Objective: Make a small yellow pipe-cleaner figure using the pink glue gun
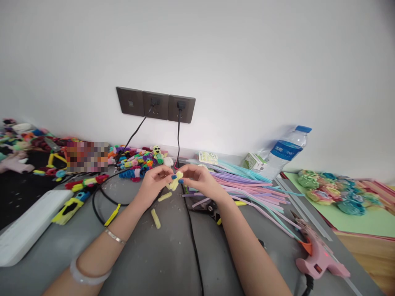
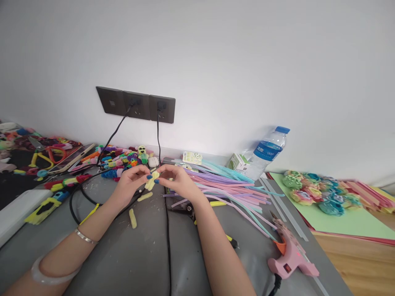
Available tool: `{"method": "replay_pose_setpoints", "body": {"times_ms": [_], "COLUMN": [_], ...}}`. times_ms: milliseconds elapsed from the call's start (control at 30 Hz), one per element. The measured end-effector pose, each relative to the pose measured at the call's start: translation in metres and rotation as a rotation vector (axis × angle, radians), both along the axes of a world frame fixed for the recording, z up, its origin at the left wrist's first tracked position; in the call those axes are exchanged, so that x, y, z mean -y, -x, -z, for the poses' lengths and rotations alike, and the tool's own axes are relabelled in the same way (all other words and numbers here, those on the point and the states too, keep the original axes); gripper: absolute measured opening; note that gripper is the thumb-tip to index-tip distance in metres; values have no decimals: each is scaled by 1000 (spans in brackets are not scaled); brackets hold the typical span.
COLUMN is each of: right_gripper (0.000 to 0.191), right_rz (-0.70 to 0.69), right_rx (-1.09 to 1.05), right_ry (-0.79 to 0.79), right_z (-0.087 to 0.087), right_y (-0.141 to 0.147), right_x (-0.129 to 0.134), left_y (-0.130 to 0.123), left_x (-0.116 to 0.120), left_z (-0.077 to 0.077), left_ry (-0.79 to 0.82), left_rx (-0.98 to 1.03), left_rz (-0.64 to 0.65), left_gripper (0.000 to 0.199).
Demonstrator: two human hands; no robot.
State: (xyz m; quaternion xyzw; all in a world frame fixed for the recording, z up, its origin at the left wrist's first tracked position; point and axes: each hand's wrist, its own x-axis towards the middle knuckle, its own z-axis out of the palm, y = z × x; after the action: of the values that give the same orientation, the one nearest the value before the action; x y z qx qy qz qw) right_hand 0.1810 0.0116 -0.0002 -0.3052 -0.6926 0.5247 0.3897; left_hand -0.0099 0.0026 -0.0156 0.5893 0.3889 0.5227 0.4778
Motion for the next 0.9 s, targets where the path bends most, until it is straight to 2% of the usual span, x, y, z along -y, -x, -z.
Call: {"method": "replay_pose_setpoints", "body": {"times_ms": [233,467,700,900], "right_gripper": [22,27,25,24], "right_rz": [6,50,105,104], "right_rx": [-50,-63,-60,-71], "right_ry": [18,19,13,17], "right_z": [-1,-1,-2,-3], "right_y": [-2,-1,-1,0], "right_x": [0,0,0,1], "left_y": [4,3,-1,-3], "left_x": [-1,2,6,8], "left_z": [6,4,2,-4], "left_ry": [-45,-192,-193,-182], "left_rx": [28,-72,-200,-209], "left_rz": [45,109,48,-43], "left_gripper": [35,26,34,20]}}
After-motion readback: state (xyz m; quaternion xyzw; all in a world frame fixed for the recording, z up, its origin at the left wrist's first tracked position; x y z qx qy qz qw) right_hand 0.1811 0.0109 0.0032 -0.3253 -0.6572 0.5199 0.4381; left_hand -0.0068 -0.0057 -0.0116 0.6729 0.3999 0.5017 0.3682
